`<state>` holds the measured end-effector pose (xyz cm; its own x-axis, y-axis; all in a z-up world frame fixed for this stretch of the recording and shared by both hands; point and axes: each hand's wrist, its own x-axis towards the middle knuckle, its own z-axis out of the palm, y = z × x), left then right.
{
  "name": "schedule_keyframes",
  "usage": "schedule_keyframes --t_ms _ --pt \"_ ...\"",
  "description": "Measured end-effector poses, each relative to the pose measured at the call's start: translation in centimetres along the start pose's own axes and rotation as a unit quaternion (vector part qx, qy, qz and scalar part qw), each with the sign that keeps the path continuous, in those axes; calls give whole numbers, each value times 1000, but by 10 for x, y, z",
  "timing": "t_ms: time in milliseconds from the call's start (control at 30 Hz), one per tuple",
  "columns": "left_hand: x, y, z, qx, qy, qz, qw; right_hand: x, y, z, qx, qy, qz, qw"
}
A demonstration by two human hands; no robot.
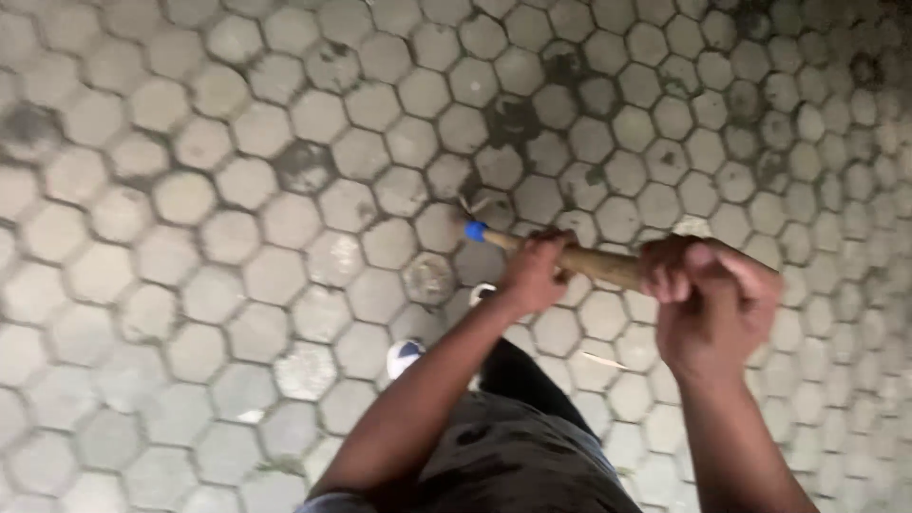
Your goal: Sweeping dry leaves and dirt from a paved driveway using a broom.
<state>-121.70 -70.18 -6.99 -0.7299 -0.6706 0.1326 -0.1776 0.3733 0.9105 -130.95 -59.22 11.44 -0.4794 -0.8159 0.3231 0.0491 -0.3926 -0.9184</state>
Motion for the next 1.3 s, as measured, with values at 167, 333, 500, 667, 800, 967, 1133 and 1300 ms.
schedule_keyframes --t_ms 167,333,500,667,800,967,1133,1300 --pt "55 -19 22 -19 84 -58 995 69 23 -17 -25 -99 10 995" --pt "109 -33 62 -39 207 -23 977 115 39 -46 -30 -96 15 995" --pt "134 -65 82 -27 214 -82 973 136 75 -64 -107 -221 6 969" --pt "126 -89 87 -2 160 -189 969 142 102 -74 -91 -229 110 963" --pt "113 -97 91 4 169 -205 964 145 108 -74 -61 -240 165 955" --pt "95 -90 86 24 157 -194 968 137 102 -58 -35 -219 171 960" --pt "105 -90 62 30 175 -199 964 149 117 -52 -12 -236 170 957" --pt "109 -82 61 26 186 -229 955 153 137 -67 25 -183 91 979"
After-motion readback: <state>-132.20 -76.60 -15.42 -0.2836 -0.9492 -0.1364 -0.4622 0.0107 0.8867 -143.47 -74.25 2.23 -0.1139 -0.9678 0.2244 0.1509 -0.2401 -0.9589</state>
